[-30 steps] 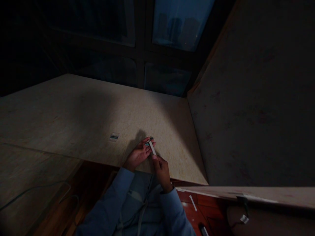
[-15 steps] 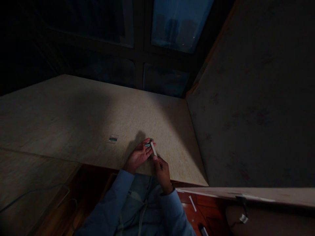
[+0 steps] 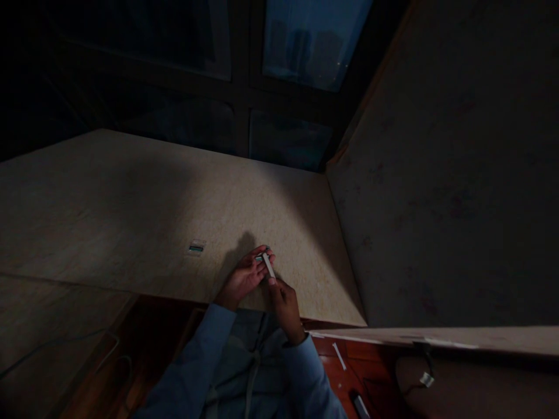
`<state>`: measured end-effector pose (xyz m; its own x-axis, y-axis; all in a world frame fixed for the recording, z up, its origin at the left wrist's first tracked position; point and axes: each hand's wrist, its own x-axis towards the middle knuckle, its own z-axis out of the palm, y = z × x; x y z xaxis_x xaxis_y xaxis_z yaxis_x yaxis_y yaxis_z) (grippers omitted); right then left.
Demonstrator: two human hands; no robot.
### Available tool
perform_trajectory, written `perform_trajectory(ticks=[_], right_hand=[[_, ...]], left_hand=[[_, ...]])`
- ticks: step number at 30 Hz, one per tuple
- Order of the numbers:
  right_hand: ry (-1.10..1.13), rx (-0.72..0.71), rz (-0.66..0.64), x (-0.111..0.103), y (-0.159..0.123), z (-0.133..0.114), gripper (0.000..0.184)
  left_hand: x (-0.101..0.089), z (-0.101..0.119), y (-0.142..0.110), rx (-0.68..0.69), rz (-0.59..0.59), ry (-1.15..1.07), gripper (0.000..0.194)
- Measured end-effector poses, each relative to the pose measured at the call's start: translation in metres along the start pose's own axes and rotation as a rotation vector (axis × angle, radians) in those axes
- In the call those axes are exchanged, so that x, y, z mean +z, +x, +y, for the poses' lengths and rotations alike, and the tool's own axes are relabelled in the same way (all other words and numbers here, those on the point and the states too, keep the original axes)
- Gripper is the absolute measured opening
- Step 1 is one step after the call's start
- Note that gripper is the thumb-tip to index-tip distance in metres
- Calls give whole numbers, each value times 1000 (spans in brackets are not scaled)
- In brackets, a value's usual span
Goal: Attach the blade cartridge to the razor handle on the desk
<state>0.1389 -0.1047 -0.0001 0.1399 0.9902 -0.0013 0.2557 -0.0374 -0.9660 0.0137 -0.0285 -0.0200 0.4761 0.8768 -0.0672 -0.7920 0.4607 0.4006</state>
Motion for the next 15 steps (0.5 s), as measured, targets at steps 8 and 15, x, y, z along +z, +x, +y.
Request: perform_trajectory(ticks=[8,15], right_hand=[[-48,-15,81,6,-3,3,49],[-32,-25,-11,2,-6,7,48]], left_hand=[[-1,1,-6,17,5,-23,38],[-2,-4,-12,42,19,16,32]])
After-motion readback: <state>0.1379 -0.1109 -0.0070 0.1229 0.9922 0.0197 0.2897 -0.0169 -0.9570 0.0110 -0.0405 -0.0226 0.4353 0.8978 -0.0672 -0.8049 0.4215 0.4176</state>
